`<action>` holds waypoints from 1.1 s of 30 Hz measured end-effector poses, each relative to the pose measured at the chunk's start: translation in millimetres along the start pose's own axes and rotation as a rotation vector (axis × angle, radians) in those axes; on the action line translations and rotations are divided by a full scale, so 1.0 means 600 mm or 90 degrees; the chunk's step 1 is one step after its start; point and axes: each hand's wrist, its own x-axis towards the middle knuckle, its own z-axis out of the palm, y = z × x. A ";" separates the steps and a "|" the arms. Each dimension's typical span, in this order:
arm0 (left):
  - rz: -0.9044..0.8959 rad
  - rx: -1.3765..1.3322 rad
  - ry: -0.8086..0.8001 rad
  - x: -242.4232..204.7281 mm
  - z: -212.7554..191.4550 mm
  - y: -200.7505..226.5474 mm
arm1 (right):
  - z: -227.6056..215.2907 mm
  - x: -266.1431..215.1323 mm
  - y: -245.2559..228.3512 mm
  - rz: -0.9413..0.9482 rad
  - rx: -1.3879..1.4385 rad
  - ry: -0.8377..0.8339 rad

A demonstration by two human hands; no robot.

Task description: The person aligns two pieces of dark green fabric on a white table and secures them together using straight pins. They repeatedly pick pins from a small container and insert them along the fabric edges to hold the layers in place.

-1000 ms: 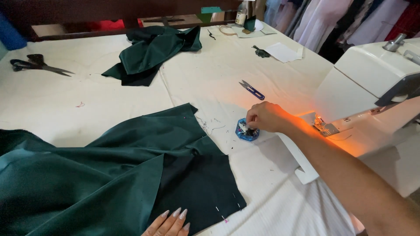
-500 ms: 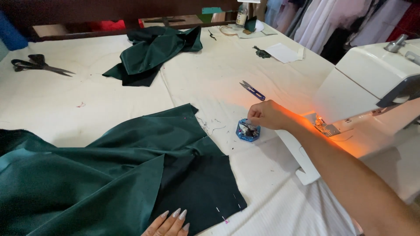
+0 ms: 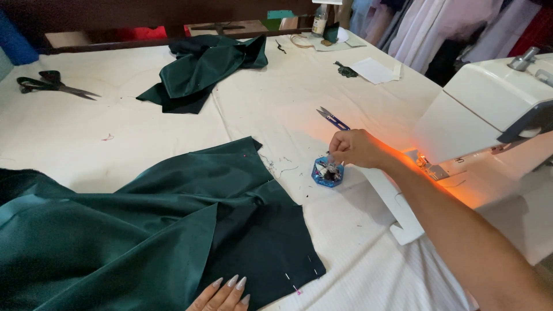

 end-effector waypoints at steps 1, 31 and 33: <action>-0.008 0.003 0.005 0.004 -0.003 0.000 | 0.000 0.002 0.000 0.017 -0.004 0.004; 0.127 -0.118 -0.148 0.109 -0.159 -0.062 | 0.004 -0.013 0.010 -0.130 -0.037 0.056; 0.126 -0.127 -0.152 0.106 -0.158 -0.062 | 0.005 -0.011 0.016 -0.151 -0.020 0.066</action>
